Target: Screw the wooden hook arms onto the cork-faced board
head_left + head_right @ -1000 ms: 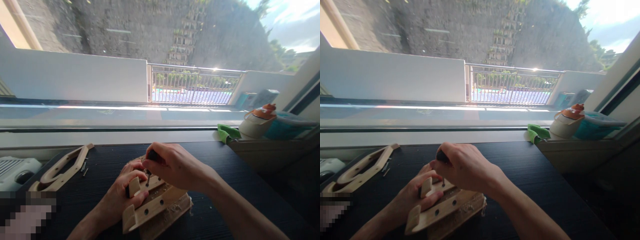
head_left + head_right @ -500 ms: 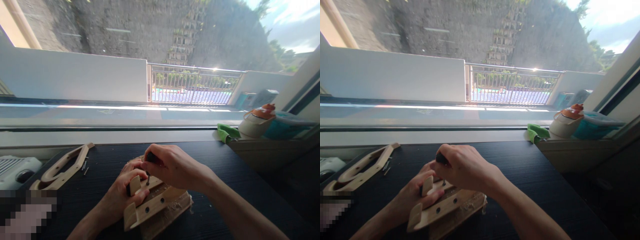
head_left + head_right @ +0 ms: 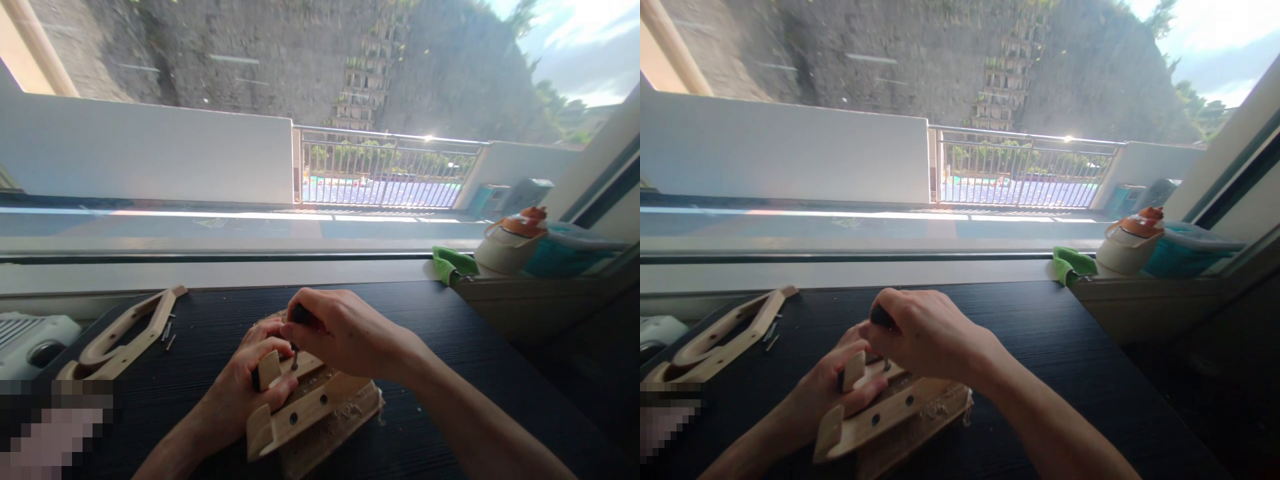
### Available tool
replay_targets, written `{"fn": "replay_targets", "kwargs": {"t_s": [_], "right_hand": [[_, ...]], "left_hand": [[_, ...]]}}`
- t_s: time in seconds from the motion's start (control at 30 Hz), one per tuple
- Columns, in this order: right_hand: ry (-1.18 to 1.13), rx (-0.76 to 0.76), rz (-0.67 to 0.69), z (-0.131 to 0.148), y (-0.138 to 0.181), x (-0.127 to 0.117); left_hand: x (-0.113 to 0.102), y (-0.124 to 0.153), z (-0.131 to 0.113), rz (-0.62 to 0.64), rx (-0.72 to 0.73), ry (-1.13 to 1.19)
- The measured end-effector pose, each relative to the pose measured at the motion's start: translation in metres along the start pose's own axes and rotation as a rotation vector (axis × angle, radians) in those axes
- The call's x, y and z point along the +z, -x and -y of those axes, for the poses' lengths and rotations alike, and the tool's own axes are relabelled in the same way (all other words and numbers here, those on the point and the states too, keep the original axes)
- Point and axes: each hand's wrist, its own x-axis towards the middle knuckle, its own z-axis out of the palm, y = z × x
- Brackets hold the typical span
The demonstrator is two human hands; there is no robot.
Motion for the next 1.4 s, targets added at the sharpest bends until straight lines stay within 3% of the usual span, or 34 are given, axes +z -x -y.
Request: {"fn": "replay_targets", "kwargs": {"t_s": [0.23,0.67,0.8,0.97,1.1,1.4], "right_hand": [[0.02,-0.081,0.065,0.002,0.003,-0.007],[0.122,0.028,0.086,0.003,-0.004,0.002],[0.124,-0.06,0.234,0.007,-0.018,-0.014],[0.4,-0.156,0.443,0.028,-0.04,-0.04],[0.568,-0.152,0.617,0.04,-0.048,-0.041],[0.613,0.055,0.417,0.05,-0.03,-0.025]], "left_hand": [[0.001,-0.001,0.001,-0.002,0.004,-0.006],[0.0,0.001,-0.002,-0.028,0.0,0.002],[-0.002,-0.001,-0.007,-0.028,-0.01,0.026],[0.0,0.001,-0.003,-0.025,0.015,0.035],[0.003,0.001,0.004,-0.027,0.049,0.036],[0.006,-0.002,0.006,-0.069,0.113,0.053]]}}
